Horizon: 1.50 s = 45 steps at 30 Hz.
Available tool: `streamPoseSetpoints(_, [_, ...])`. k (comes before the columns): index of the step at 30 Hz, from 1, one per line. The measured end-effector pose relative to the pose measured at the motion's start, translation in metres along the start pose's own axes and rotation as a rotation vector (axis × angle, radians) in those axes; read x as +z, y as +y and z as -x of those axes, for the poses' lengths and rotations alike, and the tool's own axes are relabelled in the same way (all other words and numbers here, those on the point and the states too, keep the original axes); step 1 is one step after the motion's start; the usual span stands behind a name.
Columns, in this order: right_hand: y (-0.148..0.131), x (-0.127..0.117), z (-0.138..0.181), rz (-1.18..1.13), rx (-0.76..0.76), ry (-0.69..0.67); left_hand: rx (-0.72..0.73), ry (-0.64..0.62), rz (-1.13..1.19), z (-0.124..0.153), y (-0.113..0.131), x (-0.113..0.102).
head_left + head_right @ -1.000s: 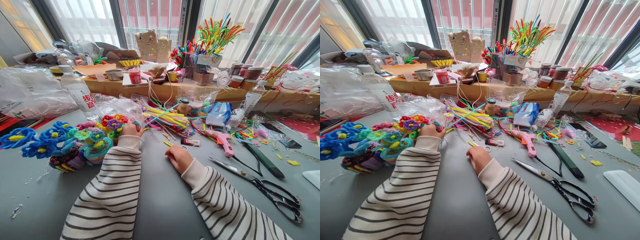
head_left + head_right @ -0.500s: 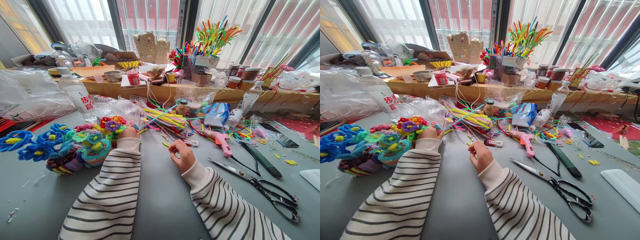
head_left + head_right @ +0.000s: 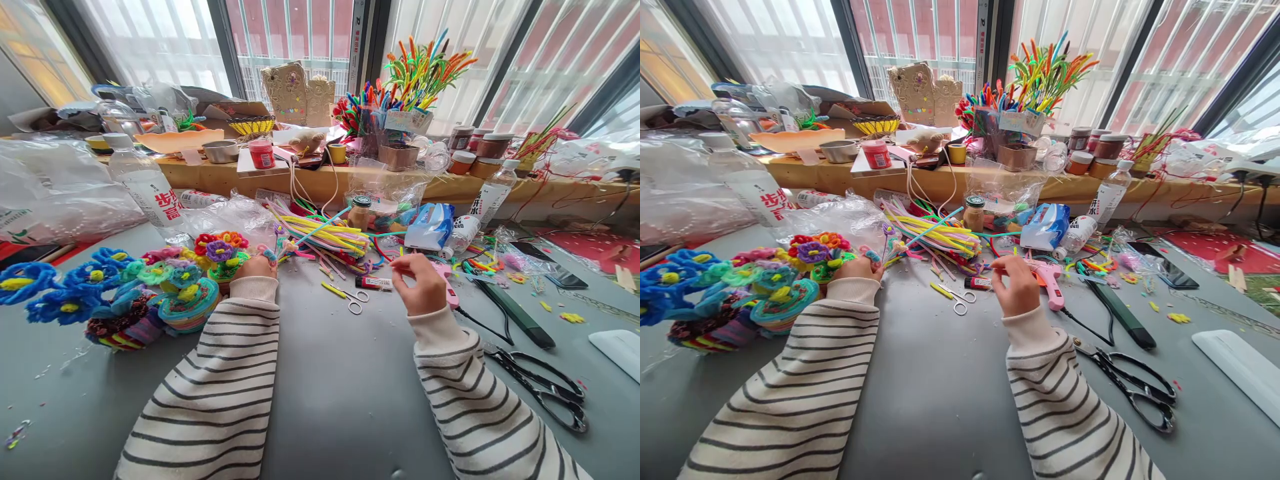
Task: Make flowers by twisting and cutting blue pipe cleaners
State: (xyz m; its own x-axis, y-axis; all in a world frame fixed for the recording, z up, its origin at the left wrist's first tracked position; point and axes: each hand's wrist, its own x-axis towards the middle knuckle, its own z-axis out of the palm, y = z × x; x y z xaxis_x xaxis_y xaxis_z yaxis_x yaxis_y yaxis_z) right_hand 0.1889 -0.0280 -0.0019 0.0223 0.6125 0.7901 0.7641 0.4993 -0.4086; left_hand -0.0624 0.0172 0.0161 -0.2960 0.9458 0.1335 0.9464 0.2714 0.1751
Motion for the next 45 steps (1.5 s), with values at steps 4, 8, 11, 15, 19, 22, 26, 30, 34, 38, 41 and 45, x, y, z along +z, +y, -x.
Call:
streamPoseSetpoints(4, [0.037, -0.03, -0.009, 0.226, 0.136, 0.204, -0.036, -0.057, -0.054, -0.001, 0.0, -0.004])
streamPoseSetpoints(8, [0.081, -0.064, -0.009, 0.467, 0.246, 0.335, -0.04, -0.062, -0.059, -0.004, 0.0, -0.003])
streamPoseSetpoints(11, [0.109, -0.08, -0.005, 0.609, 0.337, 0.385, -0.051, -0.065, -0.069, -0.004, -0.001, -0.002])
streamPoseSetpoints(15, [0.122, -0.08, -0.001, 0.677, 0.394, 0.377, -0.062, -0.08, -0.069, -0.003, 0.0, -0.002])
streamPoseSetpoints(19, [0.104, -0.064, -0.002, 0.608, 0.348, 0.286, -0.052, -0.081, -0.077, -0.002, 0.0, -0.004])
streamPoseSetpoints(22, [0.08, -0.046, -0.004, 0.451, 0.216, 0.189, -0.038, -0.075, -0.083, 0.0, 0.0, -0.006])
streamPoseSetpoints(26, [0.047, -0.018, -0.006, 0.302, 0.081, 0.03, 0.0, -0.063, -0.08, 0.002, 0.001, -0.007])
streamPoseSetpoints(30, [0.017, 0.012, -0.009, 0.21, 0.019, -0.079, -0.017, -0.077, -0.086, 0.001, 0.002, -0.007])
streamPoseSetpoints(34, [-0.003, 0.039, -0.014, 0.213, 0.004, -0.103, 0.044, -0.098, -0.066, 0.0, 0.001, -0.007])
streamPoseSetpoints(38, [-0.012, 0.057, -0.018, 0.301, 0.096, -0.083, -0.003, -0.101, -0.056, 0.002, 0.0, -0.008])
streamPoseSetpoints(41, [-0.012, 0.065, -0.018, 0.328, 0.142, -0.091, 0.005, -0.096, -0.036, 0.005, 0.002, -0.01])
streamPoseSetpoints(45, [-0.007, 0.067, -0.016, 0.33, 0.153, -0.104, -0.019, -0.101, -0.058, 0.005, 0.006, -0.013])
